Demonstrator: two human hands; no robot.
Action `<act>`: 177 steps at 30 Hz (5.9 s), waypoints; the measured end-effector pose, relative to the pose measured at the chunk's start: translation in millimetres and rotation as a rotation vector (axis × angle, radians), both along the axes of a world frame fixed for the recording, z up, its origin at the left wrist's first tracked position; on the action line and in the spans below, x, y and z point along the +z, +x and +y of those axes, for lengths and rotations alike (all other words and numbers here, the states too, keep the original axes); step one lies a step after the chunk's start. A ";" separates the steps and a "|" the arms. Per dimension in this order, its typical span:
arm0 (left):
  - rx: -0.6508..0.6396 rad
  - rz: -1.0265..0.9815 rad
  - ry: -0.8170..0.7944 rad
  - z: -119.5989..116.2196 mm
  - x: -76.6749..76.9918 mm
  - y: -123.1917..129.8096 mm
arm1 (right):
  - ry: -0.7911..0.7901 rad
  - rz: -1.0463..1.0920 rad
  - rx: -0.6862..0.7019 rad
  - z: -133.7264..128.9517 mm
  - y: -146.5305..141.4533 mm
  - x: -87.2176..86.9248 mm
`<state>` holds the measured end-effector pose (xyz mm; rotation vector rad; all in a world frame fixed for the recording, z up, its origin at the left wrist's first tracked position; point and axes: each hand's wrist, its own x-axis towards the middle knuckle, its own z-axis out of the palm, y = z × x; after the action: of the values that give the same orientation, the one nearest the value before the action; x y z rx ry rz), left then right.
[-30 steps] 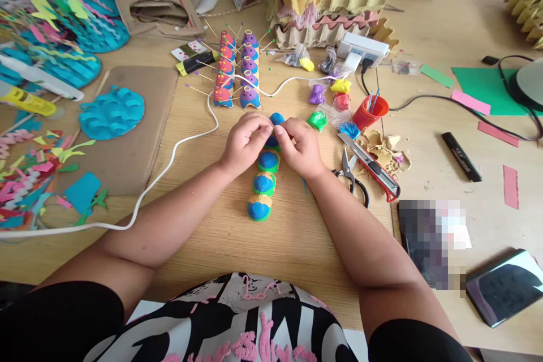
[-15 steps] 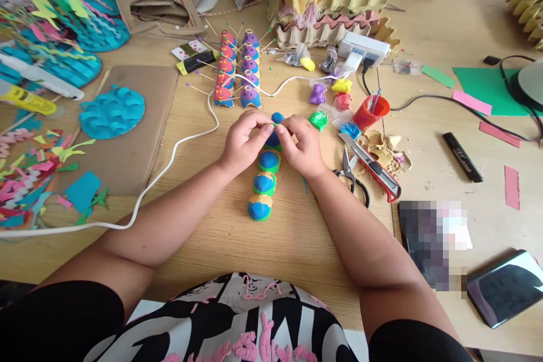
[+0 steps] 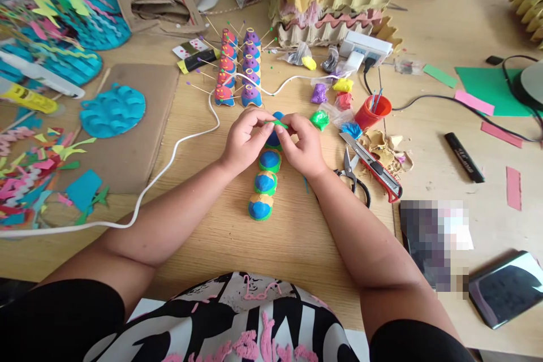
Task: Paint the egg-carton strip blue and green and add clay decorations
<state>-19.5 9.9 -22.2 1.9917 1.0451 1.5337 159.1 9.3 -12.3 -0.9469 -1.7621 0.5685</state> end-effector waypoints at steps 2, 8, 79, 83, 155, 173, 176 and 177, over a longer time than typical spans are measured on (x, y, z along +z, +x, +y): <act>-0.004 -0.016 -0.024 0.6 -2.5 -0.2 | -0.002 0.015 -0.006 -0.3 0.0 -1.1; -0.016 -0.010 -0.035 0.3 0.6 -0.5 | 0.003 0.008 0.013 -0.7 0.5 1.8; -0.039 0.048 0.035 -3.5 6.7 -1.6 | -0.011 0.002 0.169 0.5 0.2 3.7; -0.020 0.063 0.032 -3.7 6.6 -1.3 | -0.050 0.017 0.138 -2.2 0.3 5.7; -0.014 0.093 0.006 -3.3 7.3 0.1 | -0.243 0.084 0.169 -4.4 -1.3 10.2; -0.003 0.101 0.024 -2.3 5.3 -0.9 | -0.221 0.101 0.204 -5.1 -1.5 5.9; -0.018 0.066 0.040 -1.4 4.0 -0.8 | -0.223 0.098 0.207 -5.7 -2.5 9.0; -0.024 0.049 0.045 -0.9 3.3 -0.7 | -0.222 0.096 0.202 -5.7 -2.7 9.6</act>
<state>-20.2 9.0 -18.9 2.0738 1.0107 1.5158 156.3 3.5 -2.7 -0.8803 -1.7431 0.9400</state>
